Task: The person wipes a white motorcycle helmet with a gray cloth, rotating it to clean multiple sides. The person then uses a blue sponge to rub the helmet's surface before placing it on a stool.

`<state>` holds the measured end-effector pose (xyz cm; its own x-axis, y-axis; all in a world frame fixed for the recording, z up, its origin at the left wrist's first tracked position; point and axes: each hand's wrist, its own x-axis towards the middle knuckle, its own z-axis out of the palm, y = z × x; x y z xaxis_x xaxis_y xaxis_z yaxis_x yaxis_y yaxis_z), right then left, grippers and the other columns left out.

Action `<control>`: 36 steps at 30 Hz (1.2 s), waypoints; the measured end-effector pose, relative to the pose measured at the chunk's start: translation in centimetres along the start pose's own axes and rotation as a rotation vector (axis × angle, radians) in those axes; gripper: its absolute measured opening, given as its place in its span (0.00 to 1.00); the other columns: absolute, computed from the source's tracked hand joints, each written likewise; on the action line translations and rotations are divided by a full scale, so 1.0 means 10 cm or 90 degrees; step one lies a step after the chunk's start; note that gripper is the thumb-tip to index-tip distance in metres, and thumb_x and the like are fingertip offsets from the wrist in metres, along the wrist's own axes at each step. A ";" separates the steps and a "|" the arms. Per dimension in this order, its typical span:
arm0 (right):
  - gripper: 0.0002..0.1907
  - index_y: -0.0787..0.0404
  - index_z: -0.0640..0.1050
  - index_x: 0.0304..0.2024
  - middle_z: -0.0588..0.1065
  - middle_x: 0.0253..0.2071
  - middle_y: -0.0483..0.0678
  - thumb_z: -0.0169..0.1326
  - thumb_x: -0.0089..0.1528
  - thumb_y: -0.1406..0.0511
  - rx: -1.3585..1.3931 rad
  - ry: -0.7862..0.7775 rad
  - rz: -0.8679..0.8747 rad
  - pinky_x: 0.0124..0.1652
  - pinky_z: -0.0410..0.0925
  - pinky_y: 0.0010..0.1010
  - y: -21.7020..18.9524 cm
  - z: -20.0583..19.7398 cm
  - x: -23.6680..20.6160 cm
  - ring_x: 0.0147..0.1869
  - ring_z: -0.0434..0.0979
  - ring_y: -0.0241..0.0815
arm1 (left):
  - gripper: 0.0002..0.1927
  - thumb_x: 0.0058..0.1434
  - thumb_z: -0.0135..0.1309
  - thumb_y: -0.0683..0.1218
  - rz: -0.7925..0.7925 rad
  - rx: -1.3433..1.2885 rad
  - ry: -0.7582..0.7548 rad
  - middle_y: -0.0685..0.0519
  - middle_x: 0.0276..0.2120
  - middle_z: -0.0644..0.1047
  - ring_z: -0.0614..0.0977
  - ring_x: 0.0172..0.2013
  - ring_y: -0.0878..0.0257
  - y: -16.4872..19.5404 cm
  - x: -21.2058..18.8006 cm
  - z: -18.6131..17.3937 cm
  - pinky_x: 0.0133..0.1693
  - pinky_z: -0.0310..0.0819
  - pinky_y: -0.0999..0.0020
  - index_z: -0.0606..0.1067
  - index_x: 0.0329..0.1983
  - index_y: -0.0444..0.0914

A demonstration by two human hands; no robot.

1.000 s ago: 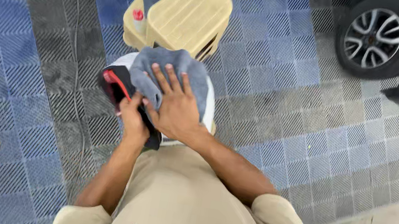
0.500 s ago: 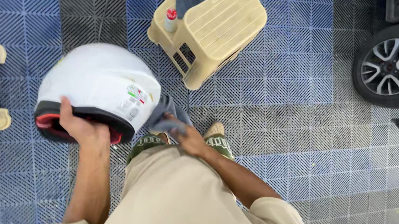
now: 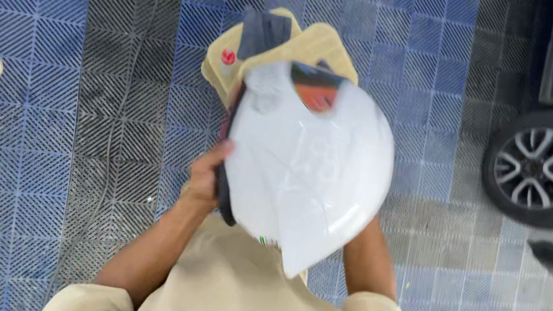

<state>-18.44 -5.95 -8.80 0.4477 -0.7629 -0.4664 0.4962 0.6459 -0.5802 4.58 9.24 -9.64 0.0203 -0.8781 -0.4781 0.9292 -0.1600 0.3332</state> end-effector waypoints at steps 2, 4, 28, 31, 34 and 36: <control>0.35 0.65 0.64 0.69 0.68 0.69 0.57 0.41 0.70 0.47 0.003 0.013 -0.009 0.66 0.64 0.45 -0.28 -0.24 0.10 0.70 0.70 0.53 | 0.34 0.64 0.57 0.53 -0.014 0.123 -0.057 0.43 0.58 0.74 0.76 0.56 0.53 -0.15 0.39 0.17 0.60 0.69 0.59 0.66 0.67 0.30; 0.35 0.66 0.64 0.69 0.68 0.69 0.56 0.40 0.70 0.47 0.007 0.025 -0.029 0.66 0.64 0.44 -0.54 -0.49 0.23 0.70 0.70 0.53 | 0.36 0.62 0.55 0.53 -0.029 0.258 -0.030 0.46 0.62 0.72 0.74 0.59 0.56 -0.21 0.82 0.34 0.61 0.66 0.60 0.62 0.70 0.34; 0.37 0.71 0.59 0.69 0.65 0.70 0.57 0.47 0.70 0.49 -0.163 0.320 -0.203 0.67 0.65 0.40 -0.47 0.22 1.33 0.71 0.67 0.51 | 0.21 0.72 0.48 0.56 0.109 0.947 0.216 0.37 0.44 0.80 0.82 0.44 0.44 0.76 2.62 0.08 0.45 0.74 0.54 0.80 0.48 0.34; 0.38 0.68 0.60 0.70 0.65 0.70 0.55 0.44 0.68 0.47 -0.128 0.383 -0.151 0.66 0.64 0.44 -0.50 0.35 1.33 0.71 0.67 0.52 | 0.20 0.69 0.50 0.57 0.140 0.965 0.207 0.37 0.35 0.81 0.84 0.38 0.43 0.87 2.65 0.11 0.41 0.75 0.52 0.81 0.43 0.36; 0.39 0.70 0.60 0.71 0.64 0.72 0.56 0.43 0.69 0.47 0.019 0.314 -0.210 0.70 0.60 0.46 -0.56 0.44 1.23 0.73 0.65 0.54 | 0.19 0.67 0.51 0.56 0.164 1.003 0.206 0.38 0.33 0.81 0.84 0.37 0.43 0.96 2.62 0.18 0.40 0.75 0.51 0.82 0.41 0.38; 0.39 0.70 0.59 0.72 0.63 0.74 0.57 0.43 0.70 0.47 0.106 0.293 -0.248 0.72 0.57 0.47 -0.56 0.45 1.08 0.75 0.64 0.55 | 0.19 0.68 0.51 0.56 0.168 1.016 0.179 0.38 0.34 0.81 0.83 0.37 0.42 1.00 2.58 0.20 0.40 0.75 0.51 0.82 0.41 0.37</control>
<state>-13.04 -17.61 -7.59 -0.1376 -0.8528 -0.5037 0.6842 0.2859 -0.6709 13.69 -15.88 -17.00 0.3348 -0.8788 -0.3401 -0.4048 -0.4600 0.7903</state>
